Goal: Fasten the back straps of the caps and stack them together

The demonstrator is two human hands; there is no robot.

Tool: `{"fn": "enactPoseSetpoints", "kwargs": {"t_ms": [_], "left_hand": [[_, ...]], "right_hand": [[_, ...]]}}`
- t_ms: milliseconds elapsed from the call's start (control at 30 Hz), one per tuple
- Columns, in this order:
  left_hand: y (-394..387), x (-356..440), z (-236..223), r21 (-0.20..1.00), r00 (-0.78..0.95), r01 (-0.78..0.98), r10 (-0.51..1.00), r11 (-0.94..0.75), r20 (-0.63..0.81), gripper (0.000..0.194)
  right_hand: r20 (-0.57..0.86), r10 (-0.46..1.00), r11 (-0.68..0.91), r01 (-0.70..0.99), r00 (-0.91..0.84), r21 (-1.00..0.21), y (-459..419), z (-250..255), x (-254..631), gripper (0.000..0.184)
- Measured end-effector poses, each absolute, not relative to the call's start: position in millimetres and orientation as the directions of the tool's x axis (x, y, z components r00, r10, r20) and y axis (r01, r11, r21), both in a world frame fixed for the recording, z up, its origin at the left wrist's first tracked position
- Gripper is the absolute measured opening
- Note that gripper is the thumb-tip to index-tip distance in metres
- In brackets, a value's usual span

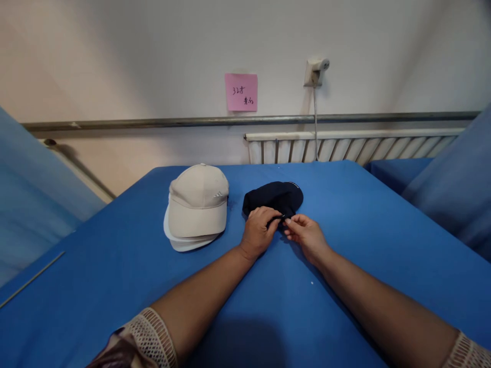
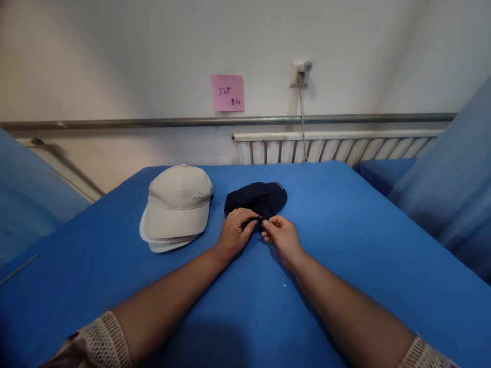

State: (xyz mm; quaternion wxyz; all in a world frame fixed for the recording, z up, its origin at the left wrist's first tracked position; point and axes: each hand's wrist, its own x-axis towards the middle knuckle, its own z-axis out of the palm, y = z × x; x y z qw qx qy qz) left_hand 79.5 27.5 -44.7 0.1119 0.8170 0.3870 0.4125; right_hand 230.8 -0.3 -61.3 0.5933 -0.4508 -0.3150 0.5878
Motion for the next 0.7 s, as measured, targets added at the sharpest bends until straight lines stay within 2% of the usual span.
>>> {"fn": "enactPoseSetpoints", "kwargs": {"t_ms": [200,300,400,600,700], "left_hand": [[28,76,-41,0.471,0.363,0.574,0.724,-0.669,0.587,0.011],[28,76,-42,0.448,0.377,0.571,0.704,-0.688,0.601,0.013],[28,76,-43,0.421,0.398,0.566,0.682,-0.709,0.614,0.014],[26,77,-43,0.359,0.473,0.535,0.623,-0.765,0.623,0.015],[24,78,-43,0.366,0.492,0.513,0.615,-0.777,0.616,0.019]], "right_hand": [[-0.255,0.966,-0.221,-0.354,0.053,-0.909,1,-63,232,0.036],[-0.27,0.959,-0.278,-0.475,-0.086,-0.835,-2,-58,237,0.028],[-0.281,0.942,-0.334,-0.595,-0.183,-0.731,-4,-54,238,0.028],[-0.284,0.955,-0.26,-0.708,-0.087,-0.656,-1,-56,235,0.017],[-0.278,0.957,-0.25,-0.723,-0.083,-0.644,2,-58,237,0.019]]}}
